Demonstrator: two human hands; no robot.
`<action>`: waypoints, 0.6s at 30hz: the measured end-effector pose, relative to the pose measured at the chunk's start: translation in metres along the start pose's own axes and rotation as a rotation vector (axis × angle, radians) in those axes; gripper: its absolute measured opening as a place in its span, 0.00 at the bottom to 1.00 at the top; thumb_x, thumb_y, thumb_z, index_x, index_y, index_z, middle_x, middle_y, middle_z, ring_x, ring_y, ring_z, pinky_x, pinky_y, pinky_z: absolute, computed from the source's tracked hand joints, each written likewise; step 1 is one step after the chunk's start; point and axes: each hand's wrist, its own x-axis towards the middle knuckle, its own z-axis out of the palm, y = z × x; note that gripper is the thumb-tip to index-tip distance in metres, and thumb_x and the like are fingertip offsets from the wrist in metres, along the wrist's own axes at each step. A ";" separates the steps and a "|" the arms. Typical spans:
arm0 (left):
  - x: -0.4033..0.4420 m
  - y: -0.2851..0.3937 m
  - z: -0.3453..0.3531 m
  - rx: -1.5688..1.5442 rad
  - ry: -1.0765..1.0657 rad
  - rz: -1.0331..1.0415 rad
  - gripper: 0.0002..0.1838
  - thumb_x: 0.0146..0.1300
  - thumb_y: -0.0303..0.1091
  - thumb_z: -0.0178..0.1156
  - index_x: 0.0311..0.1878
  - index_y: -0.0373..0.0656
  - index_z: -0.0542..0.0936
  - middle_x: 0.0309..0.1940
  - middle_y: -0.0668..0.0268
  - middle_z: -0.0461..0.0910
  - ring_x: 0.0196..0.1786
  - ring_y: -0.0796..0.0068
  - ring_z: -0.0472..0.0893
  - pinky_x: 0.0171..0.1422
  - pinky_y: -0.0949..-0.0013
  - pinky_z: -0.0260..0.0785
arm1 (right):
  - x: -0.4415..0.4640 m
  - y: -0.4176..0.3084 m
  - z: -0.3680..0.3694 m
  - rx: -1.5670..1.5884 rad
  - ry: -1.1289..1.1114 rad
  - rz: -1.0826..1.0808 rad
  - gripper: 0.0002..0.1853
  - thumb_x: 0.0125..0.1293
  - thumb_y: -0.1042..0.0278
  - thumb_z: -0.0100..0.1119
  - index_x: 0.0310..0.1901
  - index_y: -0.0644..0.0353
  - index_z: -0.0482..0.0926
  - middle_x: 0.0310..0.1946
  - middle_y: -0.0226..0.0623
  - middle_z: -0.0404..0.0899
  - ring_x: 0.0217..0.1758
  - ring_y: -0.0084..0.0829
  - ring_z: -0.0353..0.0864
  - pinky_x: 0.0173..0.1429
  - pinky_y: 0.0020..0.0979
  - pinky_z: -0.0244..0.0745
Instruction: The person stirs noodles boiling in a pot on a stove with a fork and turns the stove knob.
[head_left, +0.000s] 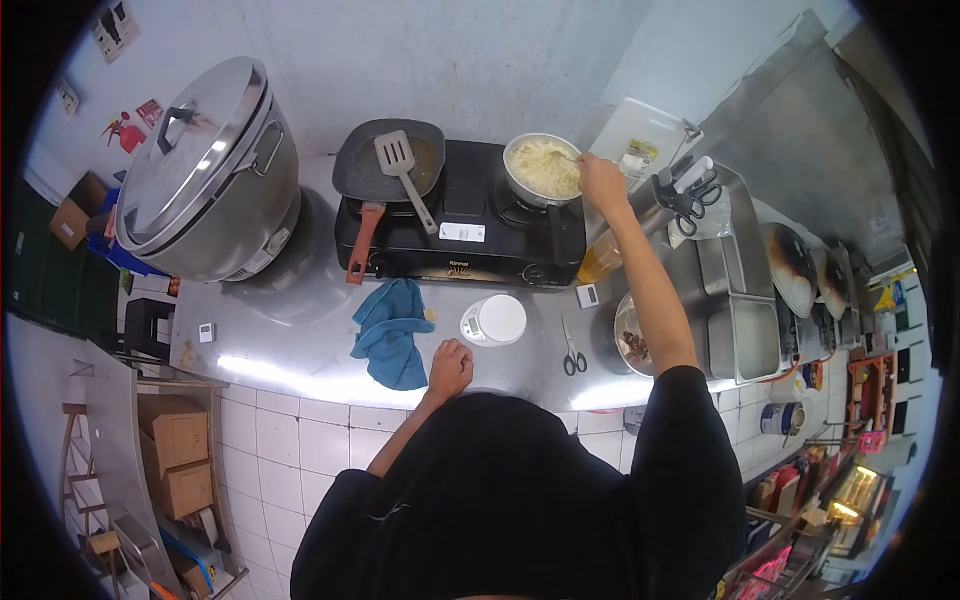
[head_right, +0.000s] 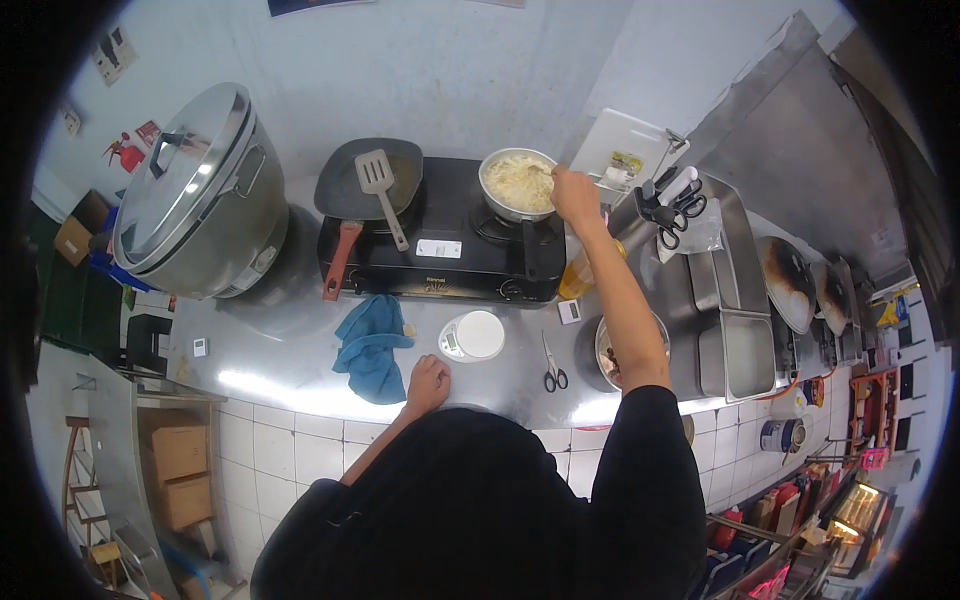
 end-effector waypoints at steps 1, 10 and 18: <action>0.000 -0.001 0.001 -0.009 -0.003 0.006 0.03 0.53 0.24 0.59 0.31 0.42 0.77 0.35 0.59 0.74 0.44 0.53 0.75 0.49 0.53 0.69 | 0.000 -0.003 -0.003 0.012 0.053 0.015 0.11 0.68 0.69 0.55 0.44 0.60 0.86 0.34 0.57 0.86 0.41 0.57 0.87 0.47 0.54 0.80; 0.000 -0.002 0.002 0.001 -0.017 0.002 0.03 0.53 0.24 0.59 0.31 0.43 0.78 0.35 0.59 0.74 0.44 0.53 0.75 0.50 0.53 0.69 | -0.004 0.024 0.025 0.136 -0.034 0.065 0.15 0.70 0.63 0.52 0.45 0.64 0.86 0.37 0.59 0.85 0.44 0.59 0.85 0.53 0.52 0.77; 0.000 0.002 0.002 -0.007 -0.002 -0.002 0.02 0.53 0.24 0.59 0.30 0.42 0.78 0.34 0.59 0.74 0.43 0.54 0.75 0.49 0.54 0.69 | -0.017 0.008 -0.013 0.308 -0.129 0.027 0.14 0.69 0.64 0.54 0.44 0.62 0.88 0.40 0.56 0.86 0.48 0.57 0.85 0.57 0.50 0.78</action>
